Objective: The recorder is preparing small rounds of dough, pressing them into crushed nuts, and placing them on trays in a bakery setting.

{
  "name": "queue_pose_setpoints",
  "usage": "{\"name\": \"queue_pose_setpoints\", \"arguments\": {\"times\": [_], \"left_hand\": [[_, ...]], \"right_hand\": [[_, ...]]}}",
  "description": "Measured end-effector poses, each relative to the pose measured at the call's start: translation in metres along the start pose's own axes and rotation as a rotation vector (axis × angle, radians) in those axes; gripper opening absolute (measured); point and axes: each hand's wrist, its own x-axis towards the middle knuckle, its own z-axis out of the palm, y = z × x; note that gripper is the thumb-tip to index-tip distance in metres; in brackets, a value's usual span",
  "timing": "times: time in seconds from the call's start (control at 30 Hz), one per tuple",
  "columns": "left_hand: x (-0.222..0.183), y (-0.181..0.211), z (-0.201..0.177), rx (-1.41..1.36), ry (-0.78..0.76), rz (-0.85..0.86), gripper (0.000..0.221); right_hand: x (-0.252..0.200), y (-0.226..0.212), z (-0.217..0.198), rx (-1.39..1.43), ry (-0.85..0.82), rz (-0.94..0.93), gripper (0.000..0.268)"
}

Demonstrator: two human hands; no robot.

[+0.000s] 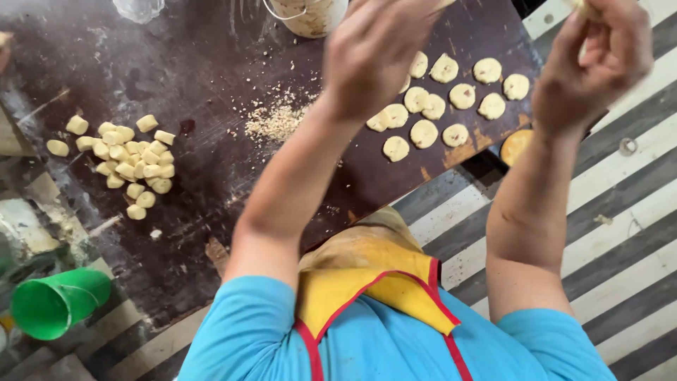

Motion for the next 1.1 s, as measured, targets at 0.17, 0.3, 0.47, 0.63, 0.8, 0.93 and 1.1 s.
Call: {"name": "queue_pose_setpoints", "arguments": {"times": [0.17,0.3,0.47,0.63,0.8,0.93,1.1], "left_hand": [[-0.094,-0.095,0.18,0.294,-0.489,-0.021,0.028],[-0.174,-0.071,0.158,-0.062,-0.795,-0.259,0.036],[-0.247,-0.015,0.033,-0.007,-0.649,-0.469,0.015],[-0.31,0.007,-0.091,0.273,-0.37,-0.623,0.013],[-0.367,0.018,-0.174,0.59,-0.102,-0.864,0.015],[-0.389,0.025,-0.227,0.668,0.081,-0.993,0.016],[-0.43,-0.004,-0.292,0.816,0.419,-1.119,0.027]], "right_hand": [[-0.049,0.101,0.018,-0.639,-0.309,0.024,0.024],[-0.16,0.116,0.021,-0.63,-0.608,0.3,0.018],[-0.25,0.046,0.026,-0.135,-0.85,0.374,0.017],[-0.275,0.001,0.057,0.109,-1.103,0.497,0.016],[-0.271,-0.014,0.125,0.119,-1.27,0.452,0.022],[-0.263,-0.055,0.198,0.165,-1.357,0.296,0.023],[-0.278,-0.131,0.291,0.076,-1.493,0.05,0.024]]}}
